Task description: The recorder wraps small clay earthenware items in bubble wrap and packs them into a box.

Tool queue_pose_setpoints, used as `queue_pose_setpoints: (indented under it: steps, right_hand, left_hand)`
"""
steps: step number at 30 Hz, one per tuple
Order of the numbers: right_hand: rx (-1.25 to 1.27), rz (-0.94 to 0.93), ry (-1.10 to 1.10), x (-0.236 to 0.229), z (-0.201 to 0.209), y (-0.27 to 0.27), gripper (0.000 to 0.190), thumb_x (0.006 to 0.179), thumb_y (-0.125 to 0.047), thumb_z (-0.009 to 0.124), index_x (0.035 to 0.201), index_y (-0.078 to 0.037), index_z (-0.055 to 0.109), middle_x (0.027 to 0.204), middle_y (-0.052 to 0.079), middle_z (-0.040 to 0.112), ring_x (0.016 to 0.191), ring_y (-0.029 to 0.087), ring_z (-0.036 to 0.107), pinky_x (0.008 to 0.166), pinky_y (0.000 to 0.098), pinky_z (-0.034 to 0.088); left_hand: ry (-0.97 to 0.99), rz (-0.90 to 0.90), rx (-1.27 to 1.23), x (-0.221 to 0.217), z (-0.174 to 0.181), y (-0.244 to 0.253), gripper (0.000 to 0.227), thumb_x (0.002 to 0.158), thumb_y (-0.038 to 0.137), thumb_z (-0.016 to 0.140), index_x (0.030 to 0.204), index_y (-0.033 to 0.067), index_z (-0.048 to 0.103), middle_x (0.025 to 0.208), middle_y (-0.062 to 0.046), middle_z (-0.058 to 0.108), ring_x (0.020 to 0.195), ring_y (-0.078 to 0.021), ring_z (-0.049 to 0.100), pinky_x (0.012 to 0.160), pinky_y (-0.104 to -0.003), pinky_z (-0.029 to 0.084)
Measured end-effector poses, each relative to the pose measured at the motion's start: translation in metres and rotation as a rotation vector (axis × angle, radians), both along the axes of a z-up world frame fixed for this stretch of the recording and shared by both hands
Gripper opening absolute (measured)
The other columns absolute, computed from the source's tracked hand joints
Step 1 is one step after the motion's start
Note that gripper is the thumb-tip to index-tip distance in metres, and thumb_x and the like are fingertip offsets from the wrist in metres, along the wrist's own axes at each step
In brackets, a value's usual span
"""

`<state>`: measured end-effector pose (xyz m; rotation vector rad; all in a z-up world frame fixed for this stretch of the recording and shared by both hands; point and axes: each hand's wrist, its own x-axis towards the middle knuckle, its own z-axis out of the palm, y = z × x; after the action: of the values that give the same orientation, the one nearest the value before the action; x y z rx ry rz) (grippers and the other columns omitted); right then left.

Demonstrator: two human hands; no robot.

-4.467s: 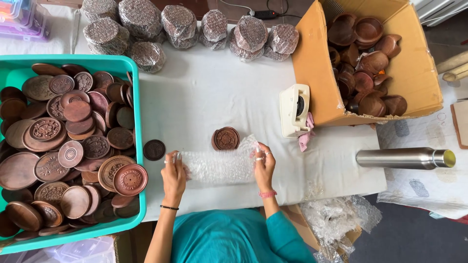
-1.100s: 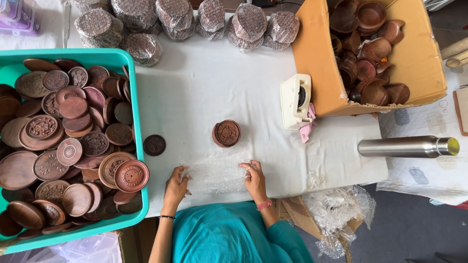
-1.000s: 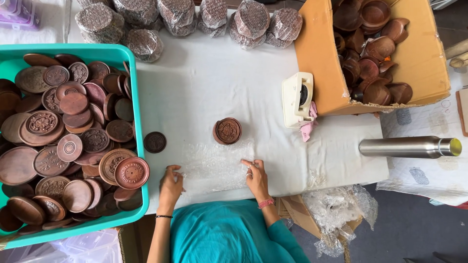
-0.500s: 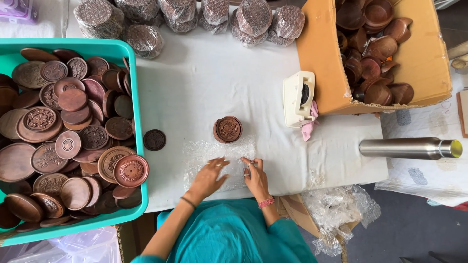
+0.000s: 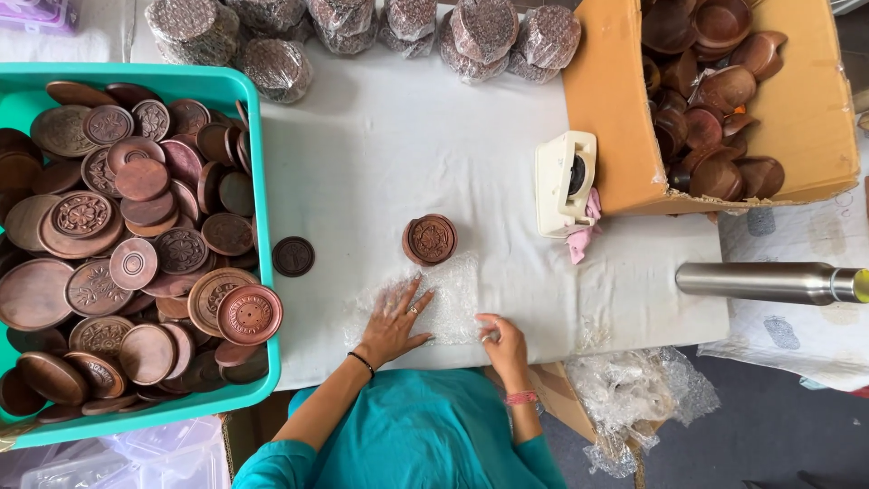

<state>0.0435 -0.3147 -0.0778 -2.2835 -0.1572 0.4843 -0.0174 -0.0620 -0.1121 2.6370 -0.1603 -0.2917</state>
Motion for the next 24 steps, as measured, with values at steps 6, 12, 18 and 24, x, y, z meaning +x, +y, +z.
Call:
queue_pose_setpoints:
  steps: [6, 12, 18, 24]
  right_hand:
    - [0.160, 0.232, -0.233, 0.002, 0.065, 0.082, 0.028, 0.088, -0.002, 0.072, 0.116, -0.008, 0.072, 0.107, 0.007, 0.070, 0.090, 0.018, 0.070, 0.075, 0.0304, 0.060]
    - [-0.077, 0.467, -0.138, -0.024, 0.025, 0.202, 0.029, 0.087, -0.014, 0.072, 0.116, -0.015, 0.072, 0.105, 0.007, 0.069, 0.094, 0.026, 0.068, 0.083, 0.0399, 0.056]
    - [-0.172, 0.654, -0.570, -0.004, -0.002, 0.214, 0.034, 0.075, -0.003, 0.070, 0.106, -0.015, 0.074, 0.110, 0.008, 0.064, 0.108, 0.033, 0.063, 0.096, 0.0471, 0.051]
    - [0.045, 0.808, -0.305, 0.012, 0.002, 0.218, 0.026, 0.078, -0.001, 0.071, 0.102, -0.010, 0.077, 0.103, 0.007, 0.066, 0.101, 0.029, 0.064, 0.088, 0.0422, 0.054]
  left_hand:
    - [0.083, -0.034, -0.014, 0.004, 0.012, 0.005, 0.087, 0.090, 0.067, 0.056, 0.161, 0.0292, 0.022, 0.169, -0.008, 0.010, 0.152, -0.0329, 0.017, 0.122, -0.060, 0.019]
    - [0.107, -0.023, -0.088, 0.002, 0.008, 0.012, 0.081, 0.090, 0.060, 0.056, 0.159, 0.0314, 0.024, 0.169, -0.005, 0.012, 0.155, -0.0307, 0.014, 0.123, -0.058, 0.016]
    - [-0.185, 0.010, -0.278, -0.009, -0.012, 0.016, 0.078, 0.089, 0.048, 0.062, 0.159, 0.0244, 0.034, 0.169, -0.009, 0.022, 0.154, -0.0331, 0.023, 0.124, -0.053, 0.019]
    - [-0.178, -0.010, -0.471, -0.020, -0.007, 0.018, 0.076, 0.089, 0.044, 0.068, 0.152, 0.0117, 0.042, 0.161, -0.019, 0.033, 0.145, -0.0384, 0.036, 0.120, -0.049, 0.027]
